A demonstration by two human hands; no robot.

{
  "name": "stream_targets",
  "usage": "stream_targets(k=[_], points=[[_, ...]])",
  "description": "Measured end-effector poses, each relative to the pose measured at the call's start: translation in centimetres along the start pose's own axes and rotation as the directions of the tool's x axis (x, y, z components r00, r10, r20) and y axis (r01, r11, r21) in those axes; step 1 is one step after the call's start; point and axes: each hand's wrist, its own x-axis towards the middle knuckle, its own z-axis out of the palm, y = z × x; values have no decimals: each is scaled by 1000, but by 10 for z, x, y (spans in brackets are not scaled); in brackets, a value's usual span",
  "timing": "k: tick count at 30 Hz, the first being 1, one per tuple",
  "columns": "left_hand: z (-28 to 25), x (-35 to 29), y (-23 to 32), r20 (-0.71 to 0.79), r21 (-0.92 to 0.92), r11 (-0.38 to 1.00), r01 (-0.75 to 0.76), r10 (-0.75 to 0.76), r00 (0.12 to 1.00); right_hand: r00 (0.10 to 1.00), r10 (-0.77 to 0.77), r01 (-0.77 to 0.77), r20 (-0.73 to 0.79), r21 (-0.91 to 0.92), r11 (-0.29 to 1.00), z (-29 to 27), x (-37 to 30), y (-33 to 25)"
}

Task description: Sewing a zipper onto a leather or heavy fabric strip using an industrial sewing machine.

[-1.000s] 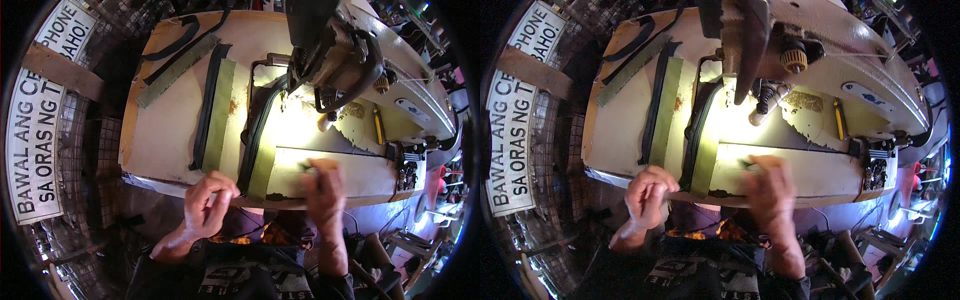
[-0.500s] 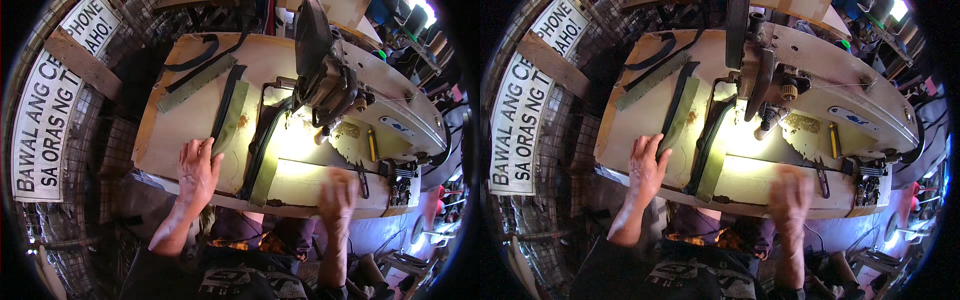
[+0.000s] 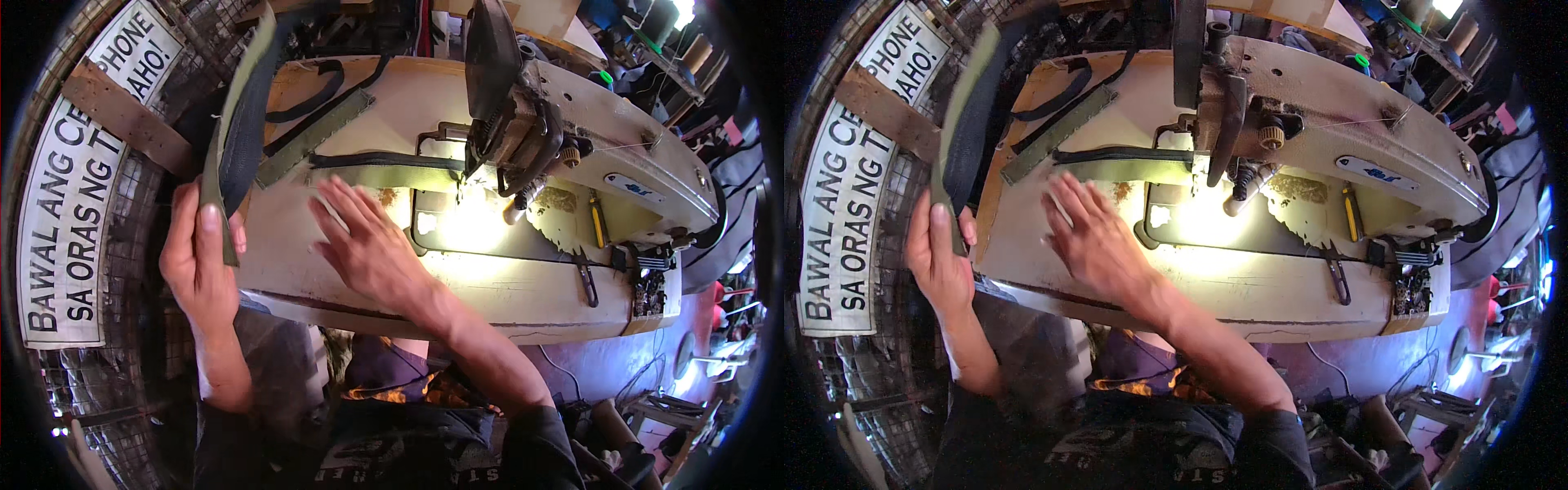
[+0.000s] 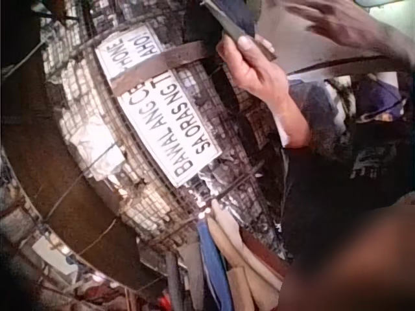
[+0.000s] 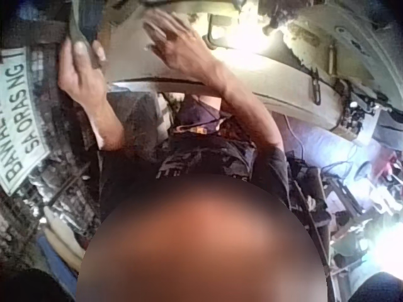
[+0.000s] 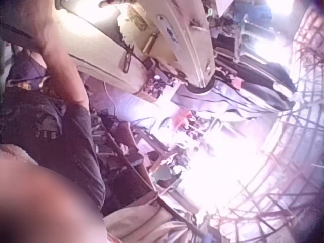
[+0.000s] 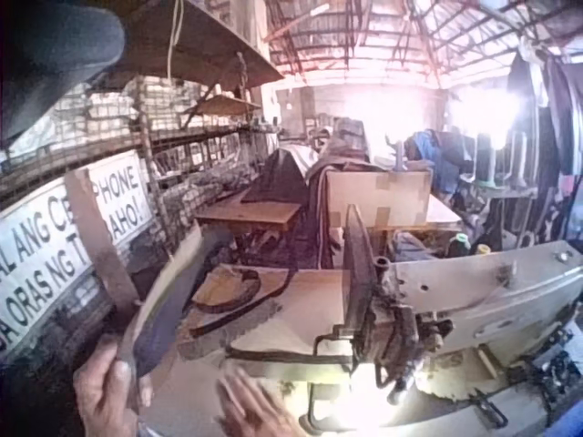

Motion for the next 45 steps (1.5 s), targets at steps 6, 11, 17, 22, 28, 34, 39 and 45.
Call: stream_targets(k=[6, 11, 17, 22, 28, 34, 39, 45], points=[[9, -14, -22, 704, 235, 875, -423, 146, 695, 964, 175, -206, 201, 141, 968, -98, -122, -44], [24, -18, -66, 770, 320, 759, -567, 140, 622, 988, 150, -150, -29, 13, 989, -128, -145, -49], [27, -6, -56, 805, 287, 809, -513, 86, 587, 967, 250, -234, 52, -220, 947, -107, -128, -7], [53, 37, -70, 646, 399, 864, -307, -27, 763, 966, 234, -196, 112, -274, 941, -98, -129, 2], [133, 118, -142, 384, 743, 579, -337, 45, 922, 941, 325, -281, 94, -321, 905, -98, -125, -3], [145, 119, -178, 346, 763, 536, -360, 132, 929, 942, 333, -318, 31, -222, 922, -95, -130, -3], [139, 121, -163, 429, 780, 319, -539, 356, 830, 937, 349, -321, 29, -331, 888, -93, -129, -4], [135, 79, -88, 471, 481, 532, -697, 514, 717, 890, 438, -369, 130, -361, 857, -93, -116, 3]])
